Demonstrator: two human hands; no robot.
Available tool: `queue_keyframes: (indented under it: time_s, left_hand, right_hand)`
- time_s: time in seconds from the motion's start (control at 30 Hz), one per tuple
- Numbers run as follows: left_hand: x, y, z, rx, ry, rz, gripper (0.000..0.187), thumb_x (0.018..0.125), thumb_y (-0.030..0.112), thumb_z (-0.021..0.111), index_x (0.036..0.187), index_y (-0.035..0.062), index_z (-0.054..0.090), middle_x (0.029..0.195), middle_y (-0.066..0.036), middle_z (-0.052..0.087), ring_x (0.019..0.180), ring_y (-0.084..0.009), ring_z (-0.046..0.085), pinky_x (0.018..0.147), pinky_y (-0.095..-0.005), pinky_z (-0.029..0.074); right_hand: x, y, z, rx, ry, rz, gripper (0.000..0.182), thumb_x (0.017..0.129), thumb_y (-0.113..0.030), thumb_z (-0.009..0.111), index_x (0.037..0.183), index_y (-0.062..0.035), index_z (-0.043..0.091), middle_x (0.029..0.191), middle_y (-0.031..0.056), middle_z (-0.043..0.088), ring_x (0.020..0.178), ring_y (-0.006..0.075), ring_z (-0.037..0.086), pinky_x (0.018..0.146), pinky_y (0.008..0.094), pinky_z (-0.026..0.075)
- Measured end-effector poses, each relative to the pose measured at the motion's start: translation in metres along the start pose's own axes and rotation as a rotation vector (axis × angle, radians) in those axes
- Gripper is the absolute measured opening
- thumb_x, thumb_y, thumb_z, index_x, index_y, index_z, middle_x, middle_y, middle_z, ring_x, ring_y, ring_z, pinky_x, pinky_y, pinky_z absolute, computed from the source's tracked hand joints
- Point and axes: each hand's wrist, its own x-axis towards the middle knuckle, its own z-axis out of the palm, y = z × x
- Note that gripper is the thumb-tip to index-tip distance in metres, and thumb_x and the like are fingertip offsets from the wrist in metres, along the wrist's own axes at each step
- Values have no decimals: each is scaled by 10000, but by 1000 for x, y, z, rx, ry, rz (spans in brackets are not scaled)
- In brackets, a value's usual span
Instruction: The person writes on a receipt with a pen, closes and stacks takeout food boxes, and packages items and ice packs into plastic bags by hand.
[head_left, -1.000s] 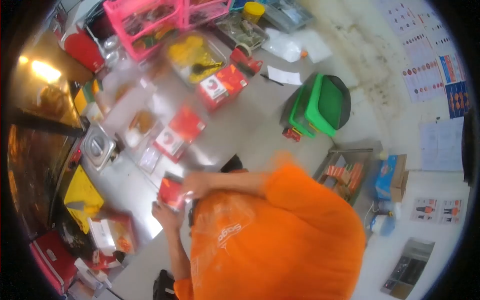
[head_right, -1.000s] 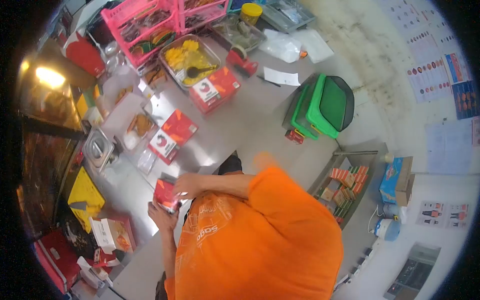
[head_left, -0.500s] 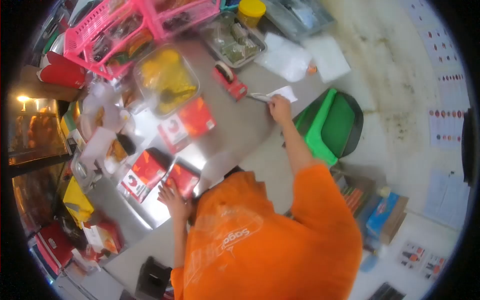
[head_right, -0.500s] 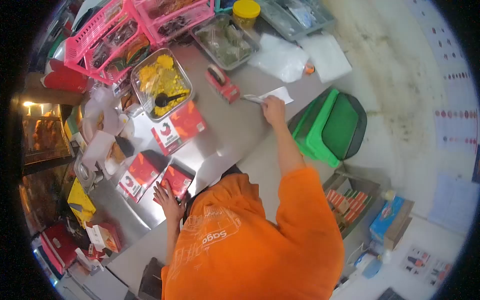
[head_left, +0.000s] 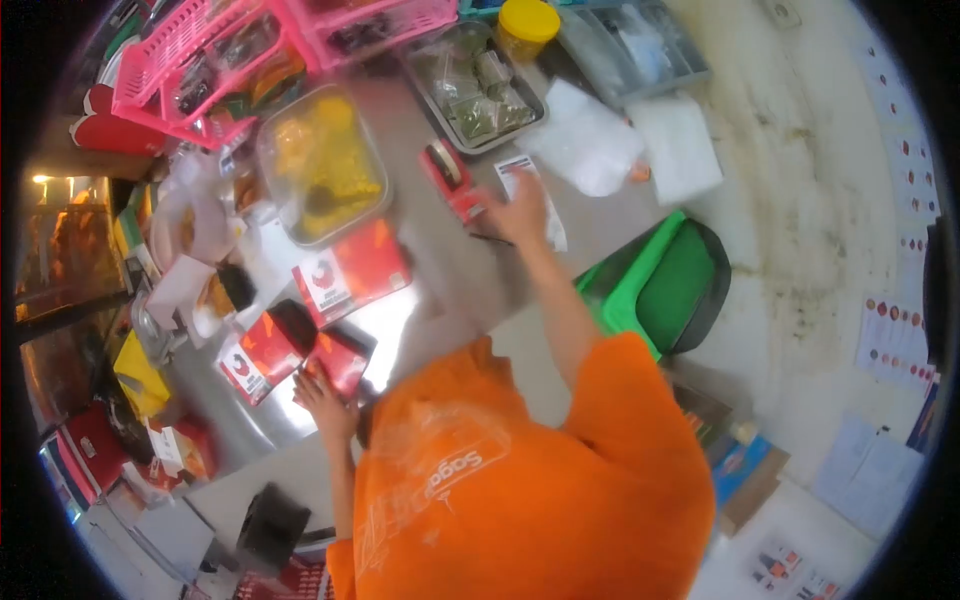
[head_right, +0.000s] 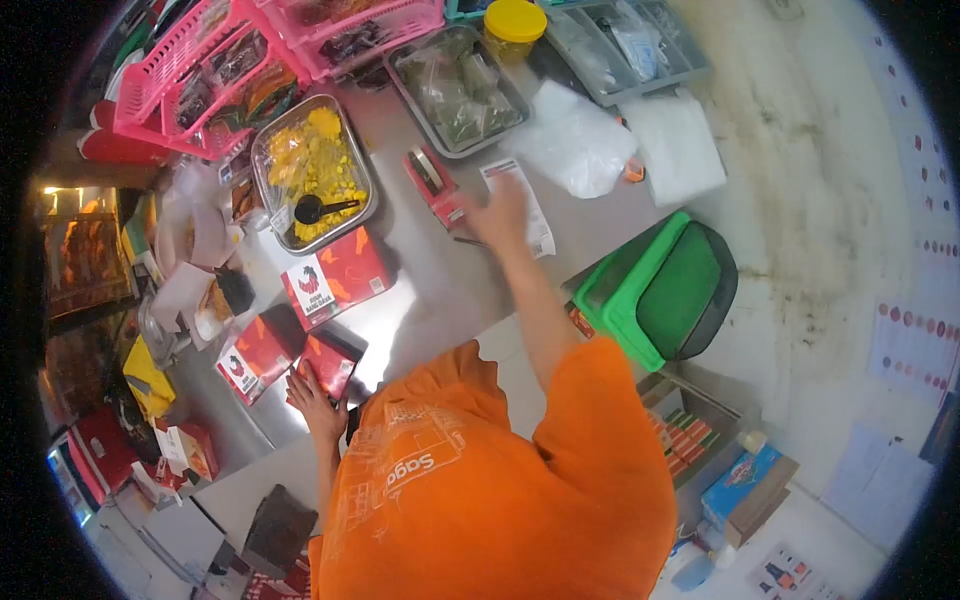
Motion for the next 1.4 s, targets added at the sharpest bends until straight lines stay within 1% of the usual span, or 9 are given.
queue_keyframes:
  time_s: [0.23,0.33,0.53,0.63,0.83,1.03,1.13,1.23,1.4]
  left_hand:
    - [-1,0,10,-48,27,-18,1049,720,306,725,1563,133,126,1542,-350,115,1416,-554,101,1109,-692,82]
    - [0,-1,11,-45,34,-10,1066,685,272,712,1560,109,125,1539,-348,125,1417,-545,113,1123,-673,82]
    - [2,4,7,-9,72,27,1050,733,391,720,1551,72,145,1540,-310,170,1408,-524,154,1140,-633,105]
    - [2,9,-4,-24,77,-20,1018,714,392,748,1544,136,218,1494,-315,254,1375,-518,224,1122,-626,161]
    - [6,6,-12,-108,139,28,978,677,398,797,1504,161,331,1446,-275,346,1320,-468,319,1084,-573,261]
    - [7,8,-15,-83,168,41,940,701,471,779,1484,153,368,1446,-245,370,1316,-447,333,1085,-556,260]
    - [4,8,-15,-85,184,35,937,704,497,770,1480,151,375,1452,-236,370,1316,-441,336,1088,-553,255]
    - [6,5,-12,-88,188,41,945,694,496,774,1480,153,377,1454,-234,370,1316,-439,338,1088,-553,256]
    - [6,-1,-8,-99,199,35,961,672,486,787,1481,165,381,1454,-231,372,1313,-443,339,1082,-557,265]
  right_hand:
    - [4,-24,9,103,-375,75,833,705,-372,785,1390,-93,403,1100,194,654,993,402,629,820,480,508]
    - [21,-8,-46,83,-267,-193,800,709,-336,806,1348,-49,420,964,182,680,866,402,650,759,480,515]
    - [13,42,-17,-57,-290,-36,700,719,-359,805,1256,-81,453,1020,166,670,904,386,649,761,481,512]
    - [4,33,-16,-123,-273,-31,622,731,-374,803,1184,-69,505,1034,146,665,835,366,663,720,458,523]
    - [7,49,0,676,-518,462,388,752,-304,786,942,-4,629,859,133,690,769,293,669,716,391,523]
    - [-15,56,-1,420,-448,29,186,795,-160,750,831,11,685,798,90,700,602,133,620,558,284,501]
    - [-7,59,5,324,-560,-46,203,828,-170,721,876,25,690,808,110,697,614,166,640,606,289,542]
    - [20,22,-31,583,-813,547,243,853,-197,698,895,42,690,860,123,696,714,196,676,717,316,578]
    - [-10,69,-28,897,-758,402,258,902,-194,626,957,51,683,957,150,675,968,223,661,885,335,542]
